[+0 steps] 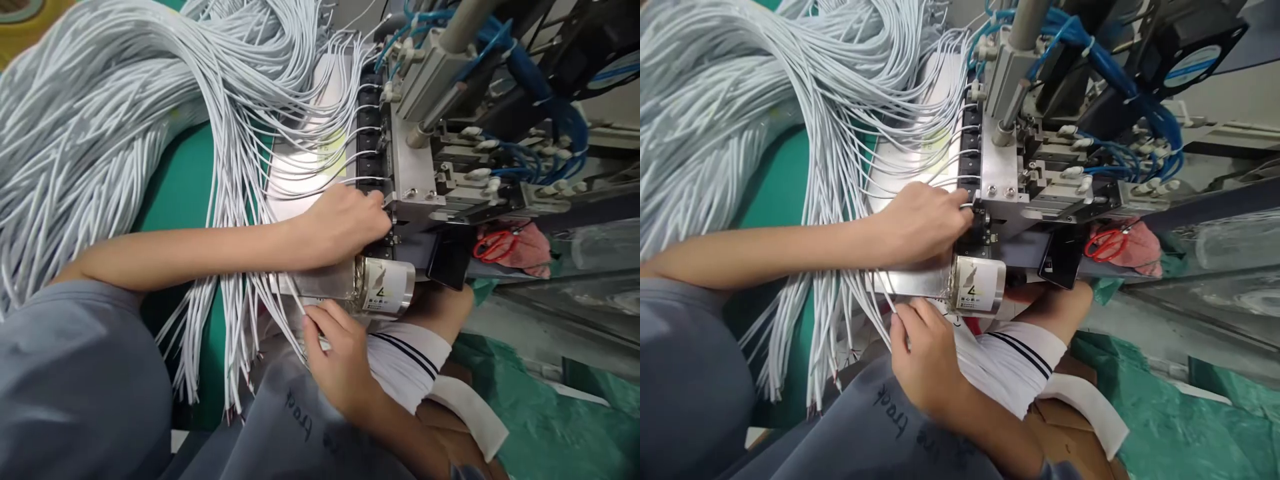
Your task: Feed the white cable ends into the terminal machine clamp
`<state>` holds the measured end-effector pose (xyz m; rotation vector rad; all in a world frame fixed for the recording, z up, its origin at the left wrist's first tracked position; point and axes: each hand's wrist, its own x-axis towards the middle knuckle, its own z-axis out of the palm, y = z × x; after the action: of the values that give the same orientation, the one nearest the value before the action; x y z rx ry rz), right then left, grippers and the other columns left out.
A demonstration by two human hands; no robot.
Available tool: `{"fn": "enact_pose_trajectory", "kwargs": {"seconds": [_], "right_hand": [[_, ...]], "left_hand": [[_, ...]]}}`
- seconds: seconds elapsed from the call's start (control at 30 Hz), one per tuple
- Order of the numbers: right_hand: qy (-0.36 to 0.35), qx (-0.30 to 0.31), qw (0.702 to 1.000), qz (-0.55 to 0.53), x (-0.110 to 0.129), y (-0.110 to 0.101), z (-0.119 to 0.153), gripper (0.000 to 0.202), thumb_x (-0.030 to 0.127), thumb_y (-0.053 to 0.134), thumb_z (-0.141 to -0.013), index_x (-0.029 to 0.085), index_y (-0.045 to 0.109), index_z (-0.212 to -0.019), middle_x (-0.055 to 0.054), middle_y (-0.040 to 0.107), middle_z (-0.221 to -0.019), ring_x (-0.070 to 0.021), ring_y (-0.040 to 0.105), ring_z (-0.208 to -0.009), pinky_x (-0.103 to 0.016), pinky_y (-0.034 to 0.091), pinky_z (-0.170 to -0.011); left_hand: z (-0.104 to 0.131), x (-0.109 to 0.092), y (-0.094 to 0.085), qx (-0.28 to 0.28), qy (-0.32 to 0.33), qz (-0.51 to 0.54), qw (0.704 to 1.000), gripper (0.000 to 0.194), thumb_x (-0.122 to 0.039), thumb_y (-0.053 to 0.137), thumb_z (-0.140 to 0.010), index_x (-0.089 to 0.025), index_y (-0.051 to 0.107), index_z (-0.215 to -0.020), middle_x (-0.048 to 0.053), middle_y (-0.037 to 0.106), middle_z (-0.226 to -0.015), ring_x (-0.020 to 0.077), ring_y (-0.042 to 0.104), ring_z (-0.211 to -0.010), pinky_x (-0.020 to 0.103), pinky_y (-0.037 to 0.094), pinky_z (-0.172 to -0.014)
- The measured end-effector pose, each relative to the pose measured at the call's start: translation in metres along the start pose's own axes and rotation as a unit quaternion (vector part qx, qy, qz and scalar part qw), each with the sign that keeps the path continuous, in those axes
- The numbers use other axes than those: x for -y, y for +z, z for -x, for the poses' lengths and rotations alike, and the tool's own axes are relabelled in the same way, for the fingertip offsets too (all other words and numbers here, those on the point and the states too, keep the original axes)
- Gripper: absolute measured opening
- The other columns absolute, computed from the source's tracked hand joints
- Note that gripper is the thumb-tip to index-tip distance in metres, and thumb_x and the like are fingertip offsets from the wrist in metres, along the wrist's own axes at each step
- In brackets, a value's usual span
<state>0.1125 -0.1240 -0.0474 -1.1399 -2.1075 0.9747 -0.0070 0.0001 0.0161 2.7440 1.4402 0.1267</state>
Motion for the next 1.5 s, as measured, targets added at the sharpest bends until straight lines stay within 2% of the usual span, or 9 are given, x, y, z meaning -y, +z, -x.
{"fn": "enact_pose_trajectory", "kwargs": {"seconds": [0.2,0.37,0.43,0.6,0.73,0.9,1.1,1.4,1.5], "right_hand": [[-0.051,-0.133,0.982,0.12,-0.012,-0.07,-0.027,0.011,0.009,0.052,-0.08,0.018,0.057,-0.075,-0.002,0.057,-0.064,-0.014,0.053,-0.06,-0.026,0.042,-0.058],[-0.023,-0.085,0.995,0.054,-0.02,-0.103,-0.036,0.014,0.009,0.056,-0.08,0.02,0.057,-0.089,0.001,0.059,-0.07,-0.0104,0.052,-0.057,-0.023,0.043,-0.055],[-0.018,-0.077,0.997,0.019,-0.016,-0.106,-0.025,0.016,0.007,0.056,-0.08,0.021,0.057,-0.087,0.001,0.059,-0.072,-0.0103,0.053,-0.06,-0.022,0.044,-0.057],[0.008,-0.115,0.99,-0.079,-0.006,-0.11,-0.003,0.019,0.004,0.061,-0.075,0.021,0.058,-0.081,0.001,0.06,-0.071,-0.0117,0.057,-0.065,-0.021,0.047,-0.058],[0.055,-0.205,0.956,-0.202,-0.017,-0.107,-0.02,0.011,0.014,0.066,-0.074,0.021,0.064,-0.082,0.0,0.062,-0.073,-0.011,0.057,-0.059,-0.022,0.046,-0.051],[0.04,-0.203,0.91,-0.359,-0.033,-0.097,-0.05,0.008,0.026,0.066,-0.077,0.022,0.068,-0.083,0.001,0.059,-0.072,-0.0069,0.051,-0.05,-0.021,0.041,-0.046],[0.026,-0.256,0.936,-0.241,-0.021,-0.103,-0.057,0.005,0.019,0.066,-0.076,0.019,0.071,-0.074,-0.001,0.059,-0.073,-0.0092,0.052,-0.061,-0.021,0.04,-0.051],[0.079,-0.157,0.981,-0.079,-0.02,-0.124,-0.058,0.011,0.02,0.064,-0.075,0.014,0.072,-0.071,0.002,0.05,-0.056,-0.0062,0.037,-0.047,-0.022,0.028,-0.042],[0.077,-0.158,0.981,-0.078,-0.022,-0.123,-0.06,0.01,0.018,0.064,-0.073,0.014,0.072,-0.068,0.004,0.043,-0.051,-0.006,0.034,-0.045,-0.022,0.027,-0.042]], "left_hand": [[0.006,-0.018,-0.005,-0.112,0.116,0.089,0.983,0.035,-0.026,0.033,-0.094,-0.013,0.062,-0.08,0.007,0.06,-0.078,0.0162,0.054,-0.075,0.028,0.038,-0.06],[0.014,-0.019,-0.012,-0.003,0.096,0.202,0.975,0.024,-0.022,0.043,-0.089,-0.013,0.059,-0.075,0.004,0.058,-0.069,0.0127,0.051,-0.058,0.026,0.036,-0.052],[0.022,-0.024,-0.011,0.02,0.123,0.239,0.963,0.014,-0.013,0.047,-0.083,-0.013,0.057,-0.073,0.002,0.054,-0.067,0.0113,0.047,-0.055,0.026,0.032,-0.048],[0.034,-0.032,-0.005,-0.025,0.201,0.29,0.935,0.016,-0.001,0.046,-0.072,-0.013,0.055,-0.076,0.003,0.048,-0.077,0.011,0.043,-0.06,0.025,0.035,-0.051],[0.021,-0.027,-0.007,-0.08,0.138,0.402,0.902,0.017,-0.005,0.045,-0.081,-0.012,0.06,-0.081,0.003,0.05,-0.081,0.0091,0.047,-0.065,0.021,0.039,-0.056],[0.006,-0.018,-0.009,-0.152,0.11,0.424,0.886,0.019,-0.007,0.05,-0.084,-0.012,0.066,-0.077,0.002,0.053,-0.069,0.0086,0.049,-0.063,0.02,0.04,-0.058],[0.003,-0.013,-0.006,-0.139,0.094,0.428,0.888,0.014,-0.009,0.055,-0.083,-0.012,0.069,-0.083,0.002,0.06,-0.071,0.0089,0.055,-0.066,0.019,0.042,-0.061],[0.0,-0.007,0.002,-0.122,0.141,0.293,0.938,0.022,-0.007,0.046,-0.084,-0.01,0.067,-0.08,0.004,0.055,-0.074,0.0097,0.05,-0.062,0.021,0.037,-0.055],[0.0,-0.008,0.005,-0.136,0.118,0.323,0.929,0.018,-0.007,0.05,-0.082,-0.011,0.067,-0.077,0.003,0.055,-0.07,0.009,0.05,-0.061,0.02,0.037,-0.056]]}}
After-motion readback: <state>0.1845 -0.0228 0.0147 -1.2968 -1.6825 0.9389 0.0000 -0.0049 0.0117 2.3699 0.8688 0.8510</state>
